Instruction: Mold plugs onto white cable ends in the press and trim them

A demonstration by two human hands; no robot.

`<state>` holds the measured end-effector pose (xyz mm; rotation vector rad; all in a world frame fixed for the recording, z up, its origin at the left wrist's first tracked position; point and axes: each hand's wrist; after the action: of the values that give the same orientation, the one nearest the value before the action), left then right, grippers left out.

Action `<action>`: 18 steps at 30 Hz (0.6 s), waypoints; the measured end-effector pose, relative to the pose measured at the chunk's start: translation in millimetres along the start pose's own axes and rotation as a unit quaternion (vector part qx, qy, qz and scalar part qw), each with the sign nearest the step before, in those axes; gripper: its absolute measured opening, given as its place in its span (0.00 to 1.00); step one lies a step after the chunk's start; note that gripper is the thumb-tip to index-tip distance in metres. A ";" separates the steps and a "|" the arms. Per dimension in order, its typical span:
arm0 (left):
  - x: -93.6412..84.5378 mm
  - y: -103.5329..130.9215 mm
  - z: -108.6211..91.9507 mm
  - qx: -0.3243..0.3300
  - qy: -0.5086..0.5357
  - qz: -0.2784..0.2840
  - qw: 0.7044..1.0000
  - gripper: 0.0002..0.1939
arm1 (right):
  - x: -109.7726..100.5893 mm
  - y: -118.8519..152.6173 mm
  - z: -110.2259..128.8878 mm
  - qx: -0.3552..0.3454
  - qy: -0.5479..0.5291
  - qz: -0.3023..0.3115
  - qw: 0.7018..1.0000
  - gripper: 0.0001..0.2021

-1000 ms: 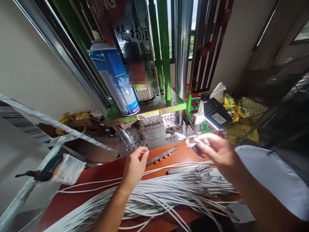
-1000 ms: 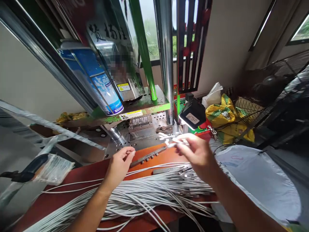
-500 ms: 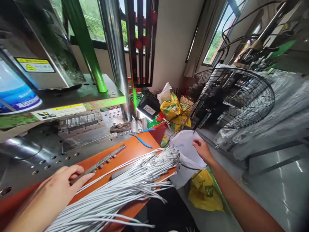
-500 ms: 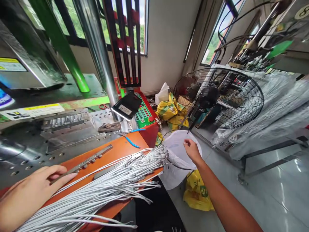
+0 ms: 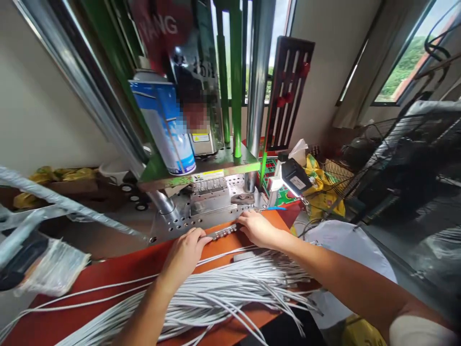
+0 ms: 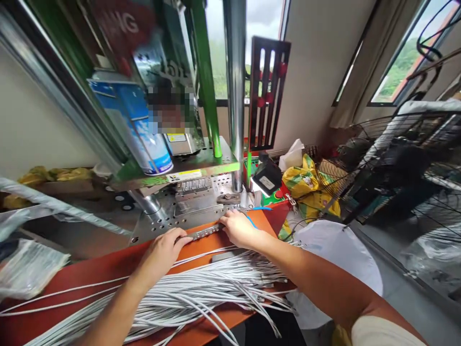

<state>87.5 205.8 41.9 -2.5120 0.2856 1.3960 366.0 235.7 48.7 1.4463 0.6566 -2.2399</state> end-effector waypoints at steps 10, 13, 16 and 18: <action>-0.2 -4.2 -6.1 0.050 0.124 -0.235 0.963 0.09 | -16.6 -9.0 -5.4 -0.018 -0.139 -0.074 0.987 0.09; -4.8 -4.6 -6.7 0.038 0.131 -0.285 0.949 0.13 | -26.7 -27.4 -7.8 -0.024 -0.156 -0.116 0.981 0.11; -8.6 -5.0 -6.6 0.024 0.130 -0.311 0.941 0.16 | -30.2 -51.3 -16.9 -0.018 -0.160 -0.155 0.975 0.12; -9.3 -5.5 -6.4 0.020 0.134 -0.309 0.941 0.14 | -29.7 -68.1 -25.2 -0.008 -0.160 -0.179 0.971 0.13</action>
<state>89.4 209.5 53.8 -2.4351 -0.3971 0.7928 358.1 307.8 78.7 0.9798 0.8771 -2.6540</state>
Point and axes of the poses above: each hand's wrist, its own y-axis away from the middle knuckle, its own x-axis out of the palm, z = x × y, and after that the axes turned 4 degrees about z, right-handed
